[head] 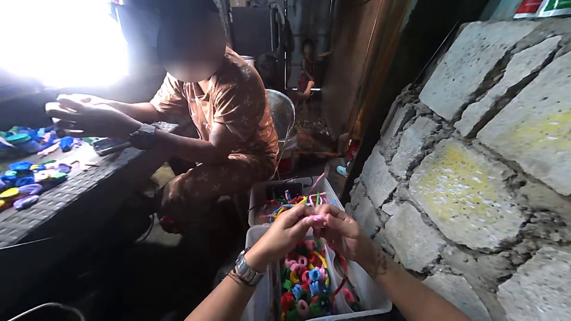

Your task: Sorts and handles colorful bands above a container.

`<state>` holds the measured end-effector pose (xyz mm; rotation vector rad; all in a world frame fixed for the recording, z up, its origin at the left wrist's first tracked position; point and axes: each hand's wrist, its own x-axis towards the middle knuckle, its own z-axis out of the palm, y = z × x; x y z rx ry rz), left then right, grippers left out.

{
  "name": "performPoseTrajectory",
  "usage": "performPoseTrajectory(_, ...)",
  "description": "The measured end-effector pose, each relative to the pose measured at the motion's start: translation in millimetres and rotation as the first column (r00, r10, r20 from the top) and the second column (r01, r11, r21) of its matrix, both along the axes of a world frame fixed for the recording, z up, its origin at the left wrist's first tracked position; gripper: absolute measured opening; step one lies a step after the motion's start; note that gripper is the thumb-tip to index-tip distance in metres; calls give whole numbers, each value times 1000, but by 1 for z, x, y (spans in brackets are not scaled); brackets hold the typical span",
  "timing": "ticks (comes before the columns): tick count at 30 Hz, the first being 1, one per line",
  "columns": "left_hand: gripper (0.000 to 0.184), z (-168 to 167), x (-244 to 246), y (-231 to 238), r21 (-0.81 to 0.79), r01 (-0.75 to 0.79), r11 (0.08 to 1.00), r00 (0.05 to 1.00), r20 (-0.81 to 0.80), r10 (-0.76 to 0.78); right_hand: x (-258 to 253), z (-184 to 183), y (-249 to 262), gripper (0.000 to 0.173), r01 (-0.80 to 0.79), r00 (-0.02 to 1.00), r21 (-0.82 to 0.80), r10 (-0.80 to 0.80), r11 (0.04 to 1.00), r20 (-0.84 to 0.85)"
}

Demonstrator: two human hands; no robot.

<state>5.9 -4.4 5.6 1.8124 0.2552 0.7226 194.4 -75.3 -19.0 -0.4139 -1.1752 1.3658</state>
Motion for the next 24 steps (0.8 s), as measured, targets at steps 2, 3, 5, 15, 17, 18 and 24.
performPoseTrajectory(2,15,-2,-2,2,-48,19,999,999,32,-18,3,-1,3,14,-32,999,60,33,998,-20)
performPoseTrajectory(3,15,-3,-2,3,-62,15,998,999,50,-12,4,-2,4,15,-30,999,97,28,995,18)
performPoseTrajectory(5,15,-3,-2,3,-84,-40,996,995,93,48,4,-1,6,22,10,977,205,-53,979,206)
performPoseTrajectory(15,13,-3,-3,3,-113,-189,975,922,322,216,0,0,6,32,511,397,397,-619,763,678)
performPoseTrajectory(17,14,0,-2,4,-142,-366,920,862,319,393,1,2,6,28,570,324,491,-729,659,602)
performPoseTrajectory(18,15,1,-3,6,-168,-451,876,820,311,482,1,2,6,27,586,274,553,-787,593,553)
performPoseTrajectory(24,20,6,-3,6,-245,-616,749,703,257,663,0,7,4,24,607,189,673,-899,423,394)
